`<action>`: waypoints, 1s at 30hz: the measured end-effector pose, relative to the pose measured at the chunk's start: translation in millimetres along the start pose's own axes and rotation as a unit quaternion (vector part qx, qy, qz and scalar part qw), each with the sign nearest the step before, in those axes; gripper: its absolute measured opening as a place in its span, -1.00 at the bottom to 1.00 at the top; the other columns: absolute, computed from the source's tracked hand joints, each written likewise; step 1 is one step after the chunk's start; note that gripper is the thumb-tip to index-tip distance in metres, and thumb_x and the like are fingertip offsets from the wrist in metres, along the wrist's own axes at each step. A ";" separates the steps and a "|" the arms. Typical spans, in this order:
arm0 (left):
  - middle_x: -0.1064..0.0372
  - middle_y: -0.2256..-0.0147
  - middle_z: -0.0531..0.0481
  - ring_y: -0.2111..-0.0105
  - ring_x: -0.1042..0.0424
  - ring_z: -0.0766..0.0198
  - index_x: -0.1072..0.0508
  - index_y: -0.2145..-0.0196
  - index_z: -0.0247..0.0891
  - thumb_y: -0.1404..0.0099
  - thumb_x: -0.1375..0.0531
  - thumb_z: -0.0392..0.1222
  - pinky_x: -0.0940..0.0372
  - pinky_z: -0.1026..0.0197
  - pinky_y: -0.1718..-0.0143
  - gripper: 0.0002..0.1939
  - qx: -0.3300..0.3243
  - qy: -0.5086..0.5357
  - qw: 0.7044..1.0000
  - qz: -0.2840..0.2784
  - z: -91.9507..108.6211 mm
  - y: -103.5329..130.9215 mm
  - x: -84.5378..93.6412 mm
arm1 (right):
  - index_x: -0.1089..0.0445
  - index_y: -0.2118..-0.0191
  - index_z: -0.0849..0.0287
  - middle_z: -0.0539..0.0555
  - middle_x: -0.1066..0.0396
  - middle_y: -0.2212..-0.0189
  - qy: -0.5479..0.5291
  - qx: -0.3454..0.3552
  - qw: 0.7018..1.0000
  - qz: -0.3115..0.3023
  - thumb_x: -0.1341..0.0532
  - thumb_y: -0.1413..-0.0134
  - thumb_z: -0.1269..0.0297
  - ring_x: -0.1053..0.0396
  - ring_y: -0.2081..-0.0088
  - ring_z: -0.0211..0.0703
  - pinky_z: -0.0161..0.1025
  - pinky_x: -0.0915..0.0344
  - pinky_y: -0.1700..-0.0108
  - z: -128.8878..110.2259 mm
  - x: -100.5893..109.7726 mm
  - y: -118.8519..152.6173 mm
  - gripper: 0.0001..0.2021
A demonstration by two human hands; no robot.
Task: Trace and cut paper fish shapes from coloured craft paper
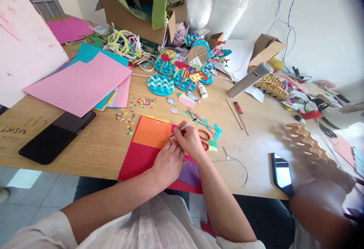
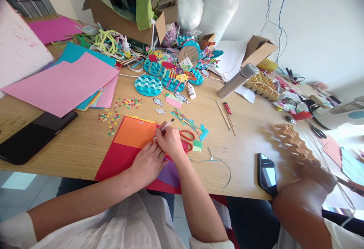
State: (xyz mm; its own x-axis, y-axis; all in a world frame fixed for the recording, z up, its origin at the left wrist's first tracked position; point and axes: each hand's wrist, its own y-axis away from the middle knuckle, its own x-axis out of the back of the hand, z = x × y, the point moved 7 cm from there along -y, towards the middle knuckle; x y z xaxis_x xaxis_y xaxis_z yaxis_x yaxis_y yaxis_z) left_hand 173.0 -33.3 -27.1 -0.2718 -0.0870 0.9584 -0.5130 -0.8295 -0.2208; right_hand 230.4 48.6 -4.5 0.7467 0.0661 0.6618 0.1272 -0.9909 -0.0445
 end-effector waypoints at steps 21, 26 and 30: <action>-0.39 -0.06 -0.35 -0.16 -0.26 -0.06 -0.44 -0.04 -0.46 -0.41 -0.03 -0.06 -0.13 -0.02 -0.16 -0.56 0.007 0.013 0.998 -0.054 -1.2 -1.4 -5.5 | -0.24 0.49 0.13 -0.06 -0.30 0.66 0.046 0.053 0.998 0.000 -0.14 -0.06 0.30 -0.26 0.63 -0.28 -0.35 -0.11 0.53 -10.1 1.6 2.2 -0.86; -0.18 -0.22 -0.40 -0.21 -0.17 -0.09 -0.27 -0.19 -0.57 -0.44 0.05 -0.07 -0.10 -0.03 -0.18 -0.46 0.017 0.030 0.994 -0.103 -3.4 -6.0 1.3 | -0.31 0.41 0.15 -0.09 -0.30 0.62 -0.121 0.009 0.974 0.191 -0.22 -0.07 0.16 -0.25 0.61 -0.32 -0.37 -0.14 0.56 -3.7 49.8 19.3 -0.81; -0.22 -0.19 -0.39 -0.20 -0.17 -0.03 -0.07 -0.29 -0.57 -0.40 0.09 -0.26 -0.12 0.01 -0.17 -0.45 0.024 0.071 0.978 -0.195 -9.7 -14.9 10.0 | -0.31 0.37 0.16 -0.11 -0.28 0.60 -0.206 0.007 0.930 0.305 -0.30 -0.03 0.18 -0.20 0.64 -0.37 -0.39 -0.15 0.58 0.8 83.1 54.2 -0.80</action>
State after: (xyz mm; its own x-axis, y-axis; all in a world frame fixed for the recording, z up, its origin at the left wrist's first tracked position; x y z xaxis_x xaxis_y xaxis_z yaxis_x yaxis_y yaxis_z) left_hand 170.0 -16.4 -16.0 -0.1750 0.3151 0.9328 -0.5618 -0.8100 0.1682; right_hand 299.9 0.5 47.5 0.8688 -0.4660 0.1674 -0.3961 -0.8570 -0.3297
